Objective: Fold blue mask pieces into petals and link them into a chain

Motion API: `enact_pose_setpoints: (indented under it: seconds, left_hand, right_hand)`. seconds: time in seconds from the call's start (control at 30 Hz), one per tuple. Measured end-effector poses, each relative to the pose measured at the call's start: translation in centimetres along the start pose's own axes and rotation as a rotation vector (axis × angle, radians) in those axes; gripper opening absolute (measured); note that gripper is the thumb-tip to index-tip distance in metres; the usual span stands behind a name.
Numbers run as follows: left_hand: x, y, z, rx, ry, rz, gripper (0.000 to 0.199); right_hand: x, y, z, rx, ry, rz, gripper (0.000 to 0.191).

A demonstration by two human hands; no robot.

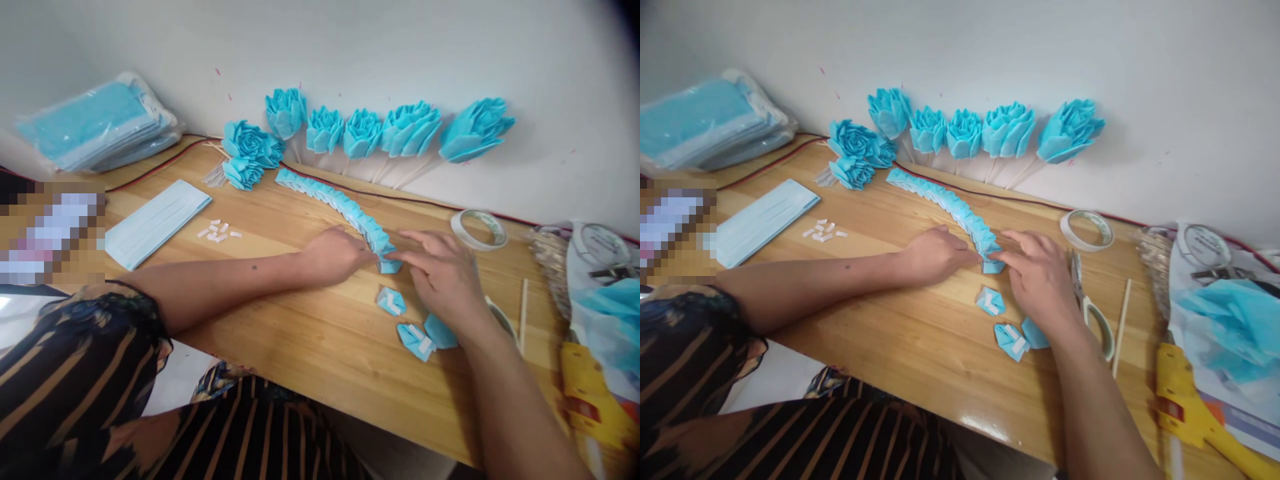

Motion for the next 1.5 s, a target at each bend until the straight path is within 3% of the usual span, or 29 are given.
enact_pose_setpoints:
  seconds: [0.27, 0.5, 0.67, 0.87, 1.13, 1.33, 1.5]
  left_hand:
    - [0.2, -0.1, -0.2, -0.015, 0.035, 0.004, 0.033]
    - [0.2, -0.1, -0.2, -0.021, 0.038, 0.003, 0.033]
    - [0.4, -0.2, -0.3, 0.009, 0.057, 0.021, 0.033]
    - [0.8, -0.4, 0.0, 0.033, -0.046, -0.008, 0.036]
    - [1.3, -0.3, 0.2, 0.24, -0.172, -0.016, 0.022]
    - [1.5, -0.3, 0.1, 0.222, -0.162, 0.002, 0.021]
    - [1.4, -0.3, 0.2, 0.199, -0.17, 0.017, 0.027]
  right_hand:
    - [-0.5, -0.2, -1.3, -0.068, -0.035, 0.014, 0.051]
    - [0.2, -1.2, -2.3, -0.069, 0.024, -0.104, 0.046]
    - [-0.4, -0.6, -1.6, -0.022, -0.058, -0.017, 0.041]
    - [2.1, -1.7, -3.4, -0.166, -0.09, -0.085, 0.034]
    - [4.6, -3.4, -4.4, -0.499, -0.009, 0.156, 0.026]
    - [4.9, -3.2, -3.7, -0.548, 0.078, 0.337, 0.027]
    - [4.9, -3.4, -4.2, -0.555, 0.094, 0.298, 0.024]
Point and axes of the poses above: each hand's wrist, its own y-axis towards the middle knuckle, its own x-axis out of the back of the hand, z = x × y, the point moved 2 cm from there along y, towards the middle knuckle, and after that the axes turned 3 degrees about x, right-handed, at the moved point
